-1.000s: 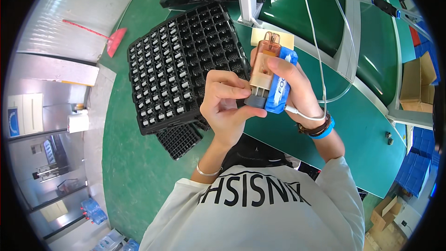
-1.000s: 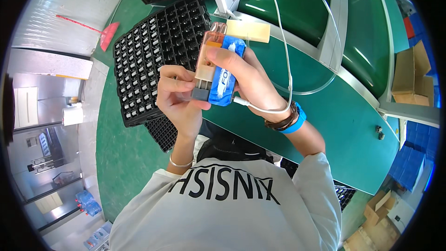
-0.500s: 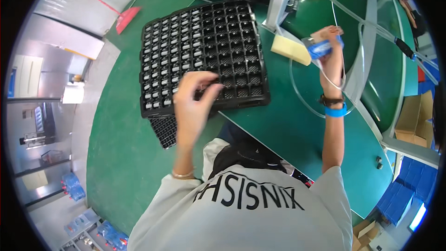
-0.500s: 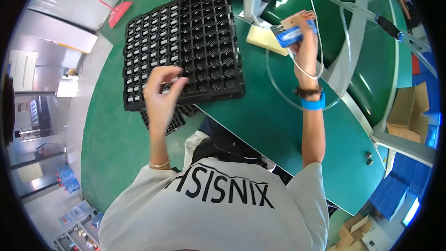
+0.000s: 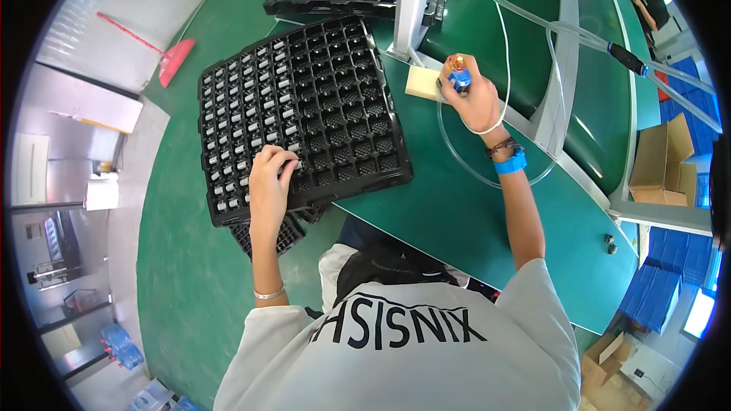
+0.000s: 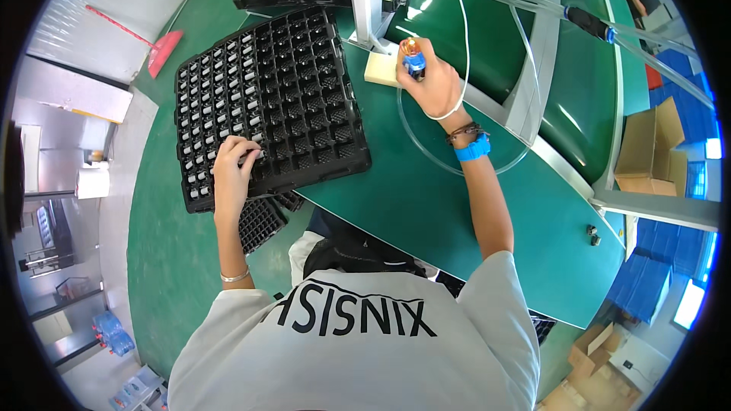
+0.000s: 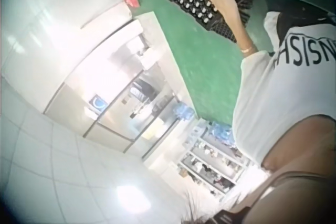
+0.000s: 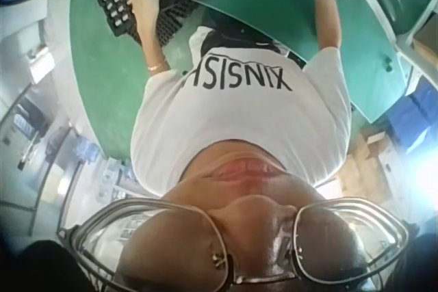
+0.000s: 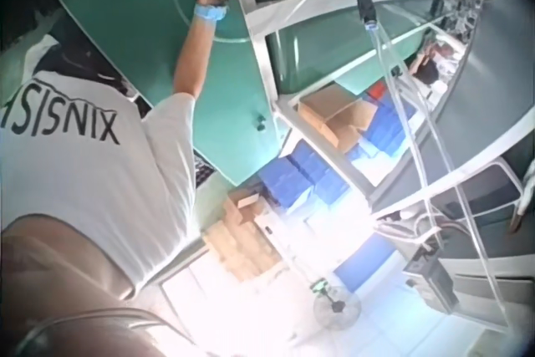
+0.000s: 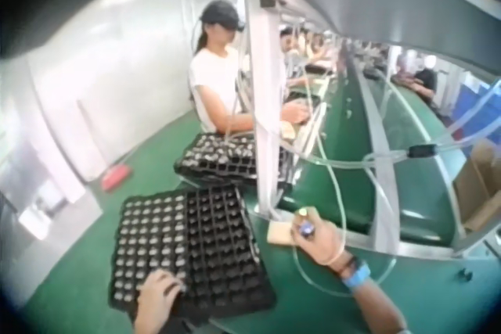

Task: Assembling small electronic components into a housing fixture at a factory workstation.

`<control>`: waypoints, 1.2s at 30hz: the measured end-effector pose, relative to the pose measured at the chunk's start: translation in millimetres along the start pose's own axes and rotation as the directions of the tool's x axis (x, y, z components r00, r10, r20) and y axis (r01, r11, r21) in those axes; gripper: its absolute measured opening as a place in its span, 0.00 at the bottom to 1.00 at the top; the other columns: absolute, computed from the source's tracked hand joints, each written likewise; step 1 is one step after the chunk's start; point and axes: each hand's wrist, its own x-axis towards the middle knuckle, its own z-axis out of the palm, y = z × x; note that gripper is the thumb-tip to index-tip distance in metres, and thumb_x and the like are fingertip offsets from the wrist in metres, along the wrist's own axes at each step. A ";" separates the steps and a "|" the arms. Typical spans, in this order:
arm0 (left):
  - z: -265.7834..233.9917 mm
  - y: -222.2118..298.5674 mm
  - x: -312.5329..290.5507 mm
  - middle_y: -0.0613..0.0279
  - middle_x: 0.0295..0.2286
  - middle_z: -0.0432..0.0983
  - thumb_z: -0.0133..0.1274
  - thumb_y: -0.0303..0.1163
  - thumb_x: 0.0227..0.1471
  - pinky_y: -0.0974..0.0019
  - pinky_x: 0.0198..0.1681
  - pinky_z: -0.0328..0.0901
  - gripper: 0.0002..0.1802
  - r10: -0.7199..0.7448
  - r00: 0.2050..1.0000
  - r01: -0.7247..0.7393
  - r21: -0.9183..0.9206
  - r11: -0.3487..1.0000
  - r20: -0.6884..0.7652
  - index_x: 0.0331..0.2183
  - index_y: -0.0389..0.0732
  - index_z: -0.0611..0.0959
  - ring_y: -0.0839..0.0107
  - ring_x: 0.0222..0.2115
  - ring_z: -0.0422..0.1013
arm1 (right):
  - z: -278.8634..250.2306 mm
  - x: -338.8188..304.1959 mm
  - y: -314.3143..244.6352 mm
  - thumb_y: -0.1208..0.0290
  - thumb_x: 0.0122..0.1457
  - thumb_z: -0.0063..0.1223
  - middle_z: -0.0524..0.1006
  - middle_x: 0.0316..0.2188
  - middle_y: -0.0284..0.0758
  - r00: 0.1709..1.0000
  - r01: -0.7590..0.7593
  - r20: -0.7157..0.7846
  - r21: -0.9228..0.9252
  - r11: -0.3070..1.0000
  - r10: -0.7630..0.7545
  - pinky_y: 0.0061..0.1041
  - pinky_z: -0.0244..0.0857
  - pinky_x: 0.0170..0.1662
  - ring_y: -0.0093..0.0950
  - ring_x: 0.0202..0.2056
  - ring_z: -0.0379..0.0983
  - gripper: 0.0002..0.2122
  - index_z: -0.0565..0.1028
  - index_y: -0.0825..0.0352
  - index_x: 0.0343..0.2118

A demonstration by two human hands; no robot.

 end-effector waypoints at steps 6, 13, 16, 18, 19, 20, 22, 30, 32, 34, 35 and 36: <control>-1.4 2.2 -0.7 0.57 0.35 0.73 0.45 0.23 0.50 0.70 0.37 0.63 0.02 -0.173 0.984 0.177 -0.369 0.913 0.044 0.28 0.34 0.70 0.73 0.31 0.69 | -1.9 -4.0 9.9 0.64 0.41 0.62 0.74 0.32 0.42 0.999 -0.019 0.029 0.077 0.997 0.017 0.28 0.66 0.36 0.39 0.33 0.73 0.27 0.61 0.65 0.43; -6.6 7.1 -9.1 0.46 0.35 0.71 0.45 0.29 0.51 0.71 0.34 0.69 0.05 -0.122 0.981 0.174 -0.968 0.182 0.153 0.28 0.39 0.67 0.65 0.33 0.72 | -3.1 -1.2 14.8 0.65 0.38 0.66 0.71 0.34 0.41 0.988 0.157 -0.032 0.251 0.955 -0.154 0.26 0.64 0.39 0.32 0.35 0.70 0.28 0.64 0.68 0.41; -4.0 35.3 -8.5 0.55 0.35 0.69 0.48 0.32 0.50 0.75 0.32 0.70 0.15 -0.110 0.980 0.169 -0.985 0.040 0.164 0.38 0.33 0.70 0.69 0.30 0.70 | 1.9 0.7 11.5 0.65 0.41 0.63 0.72 0.33 0.41 0.991 0.131 -0.045 0.157 0.979 -0.126 0.26 0.64 0.39 0.33 0.34 0.70 0.24 0.65 0.69 0.40; 2.4 32.9 -14.0 0.58 0.35 0.69 0.50 0.35 0.49 0.76 0.32 0.69 0.21 -0.081 0.973 0.224 -0.971 0.085 0.217 0.43 0.33 0.70 0.68 0.31 0.69 | 5.2 5.1 13.7 0.68 0.45 0.59 0.71 0.31 0.37 0.996 0.092 -0.036 0.173 0.981 -0.087 0.24 0.62 0.38 0.29 0.33 0.69 0.18 0.66 0.70 0.37; 6.4 33.6 -15.6 0.59 0.36 0.69 0.52 0.37 0.48 0.75 0.33 0.70 0.22 -0.062 0.971 0.234 -0.971 0.040 0.231 0.43 0.34 0.71 0.67 0.32 0.69 | 6.3 9.5 21.9 0.69 0.46 0.58 0.70 0.30 0.35 0.998 0.048 -0.047 0.302 0.952 -0.036 0.23 0.62 0.38 0.26 0.32 0.68 0.17 0.67 0.70 0.36; 9.6 30.8 -16.5 0.57 0.39 0.68 0.53 0.37 0.47 0.75 0.35 0.69 0.23 -0.022 0.967 0.252 -0.967 -0.035 0.253 0.43 0.35 0.70 0.66 0.35 0.69 | 6.9 14.3 30.6 0.70 0.47 0.57 0.69 0.28 0.33 0.999 0.007 -0.050 0.424 0.905 0.016 0.21 0.61 0.37 0.23 0.31 0.66 0.15 0.67 0.70 0.35; 15.4 34.5 -17.2 0.54 0.43 0.66 0.55 0.36 0.45 0.77 0.36 0.68 0.23 -0.017 0.968 0.248 -0.965 -0.083 0.250 0.44 0.36 0.71 0.65 0.39 0.68 | 2.6 35.2 67.5 0.70 0.48 0.55 0.69 0.27 0.30 0.995 0.044 -0.102 0.547 0.836 0.014 0.18 0.60 0.36 0.17 0.29 0.64 0.13 0.67 0.70 0.33; 20.4 49.4 -15.7 0.41 0.45 0.64 0.47 0.33 0.51 0.67 0.48 0.62 0.21 -0.091 0.916 0.368 -0.908 -0.199 0.391 0.45 0.32 0.69 0.61 0.43 0.66 | -19.2 99.2 153.7 0.60 0.49 0.52 0.75 0.25 0.44 0.893 -0.094 -0.449 -0.102 0.990 0.039 0.30 0.66 0.33 0.41 0.30 0.73 0.18 0.70 0.69 0.37; 19.9 52.2 -14.6 0.41 0.45 0.64 0.45 0.32 0.53 0.71 0.46 0.63 0.21 -0.084 0.916 0.362 -0.898 -0.248 0.392 0.47 0.30 0.66 0.61 0.44 0.66 | -18.0 100.1 144.5 0.60 0.49 0.52 0.75 0.26 0.44 0.895 -0.099 -0.442 -0.082 0.992 0.053 0.30 0.66 0.33 0.40 0.30 0.73 0.17 0.70 0.69 0.36; 14.5 60.2 -9.5 0.42 0.45 0.62 0.42 0.31 0.54 0.78 0.41 0.67 0.21 -0.143 0.854 0.447 -0.846 -0.291 0.500 0.48 0.32 0.64 0.61 0.43 0.66 | -17.5 100.5 140.1 0.60 0.49 0.52 0.75 0.27 0.44 0.897 -0.108 -0.436 -0.064 0.992 0.070 0.30 0.66 0.34 0.40 0.31 0.73 0.16 0.70 0.70 0.34; 14.0 62.3 -7.9 0.41 0.46 0.61 0.41 0.27 0.54 0.77 0.41 0.67 0.21 -0.150 0.838 0.449 -0.820 -0.357 0.524 0.49 0.31 0.62 0.60 0.43 0.65 | -16.8 100.2 140.3 0.60 0.49 0.52 0.75 0.28 0.44 0.908 -0.135 -0.411 -0.089 0.987 0.088 0.30 0.66 0.34 0.39 0.31 0.73 0.17 0.70 0.70 0.34; 16.6 60.3 -8.7 0.41 0.46 0.61 0.41 0.27 0.54 0.77 0.41 0.67 0.21 -0.150 0.839 0.447 -0.820 -0.357 0.523 0.49 0.31 0.62 0.60 0.43 0.65 | -16.7 100.1 140.4 0.60 0.49 0.52 0.75 0.28 0.43 0.916 -0.162 -0.386 -0.115 0.980 0.107 0.30 0.66 0.35 0.39 0.32 0.73 0.17 0.70 0.71 0.34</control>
